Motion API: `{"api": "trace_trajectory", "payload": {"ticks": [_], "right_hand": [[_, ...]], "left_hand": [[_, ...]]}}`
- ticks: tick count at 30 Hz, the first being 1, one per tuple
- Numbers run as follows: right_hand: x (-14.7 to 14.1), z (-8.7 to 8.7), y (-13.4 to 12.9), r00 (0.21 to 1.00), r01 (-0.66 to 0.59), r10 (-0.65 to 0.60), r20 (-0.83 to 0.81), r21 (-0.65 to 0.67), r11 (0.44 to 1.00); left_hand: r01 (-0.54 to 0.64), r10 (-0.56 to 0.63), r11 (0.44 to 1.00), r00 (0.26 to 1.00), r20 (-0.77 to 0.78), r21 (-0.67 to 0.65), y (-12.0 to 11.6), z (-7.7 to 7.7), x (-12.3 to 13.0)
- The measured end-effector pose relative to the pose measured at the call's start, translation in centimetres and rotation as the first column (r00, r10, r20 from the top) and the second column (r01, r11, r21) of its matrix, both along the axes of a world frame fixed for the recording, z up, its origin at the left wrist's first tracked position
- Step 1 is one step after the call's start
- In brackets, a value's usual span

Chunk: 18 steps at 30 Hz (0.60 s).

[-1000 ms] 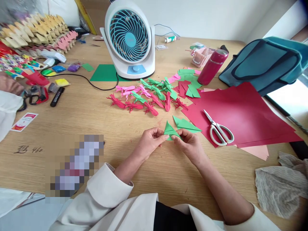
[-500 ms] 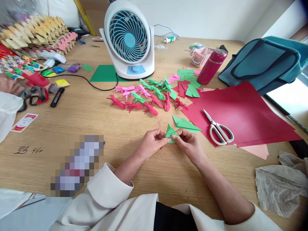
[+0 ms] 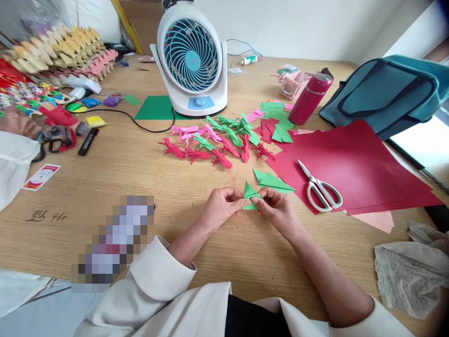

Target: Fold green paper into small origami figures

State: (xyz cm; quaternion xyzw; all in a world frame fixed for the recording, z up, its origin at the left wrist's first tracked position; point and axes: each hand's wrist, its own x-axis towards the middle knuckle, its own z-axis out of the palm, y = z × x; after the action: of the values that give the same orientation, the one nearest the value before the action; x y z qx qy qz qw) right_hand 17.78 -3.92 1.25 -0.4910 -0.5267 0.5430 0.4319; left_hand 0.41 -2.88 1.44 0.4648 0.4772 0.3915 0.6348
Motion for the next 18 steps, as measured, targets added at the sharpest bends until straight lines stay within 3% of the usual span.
{"api": "trace_trajectory", "payload": {"ticks": [4,10,14,18], "right_hand": [[0.1,-0.13,-0.04,1.0,0.0,-0.001,0.009,0.012,1.0],[0.07,0.03,-0.01,1.0,0.022,-0.023,0.012,0.058,0.998],[0.1,-0.13,0.04,1.0,0.016,-0.017,0.012,0.059,0.998],[0.12,-0.06,0.04,1.0,0.006,-0.006,-0.005,0.065,0.998]], "left_hand": [[0.0,0.001,1.0,1.0,-0.019,0.022,0.01,-0.08,-0.05],[0.162,-0.153,0.986,0.978,-0.139,0.048,0.03,-0.39,-0.47],[0.148,-0.107,0.979,0.958,-0.267,0.137,-0.1,-0.28,-0.53],[0.131,-0.079,0.975,0.959,-0.272,0.178,-0.09,0.1,-0.38]]}}
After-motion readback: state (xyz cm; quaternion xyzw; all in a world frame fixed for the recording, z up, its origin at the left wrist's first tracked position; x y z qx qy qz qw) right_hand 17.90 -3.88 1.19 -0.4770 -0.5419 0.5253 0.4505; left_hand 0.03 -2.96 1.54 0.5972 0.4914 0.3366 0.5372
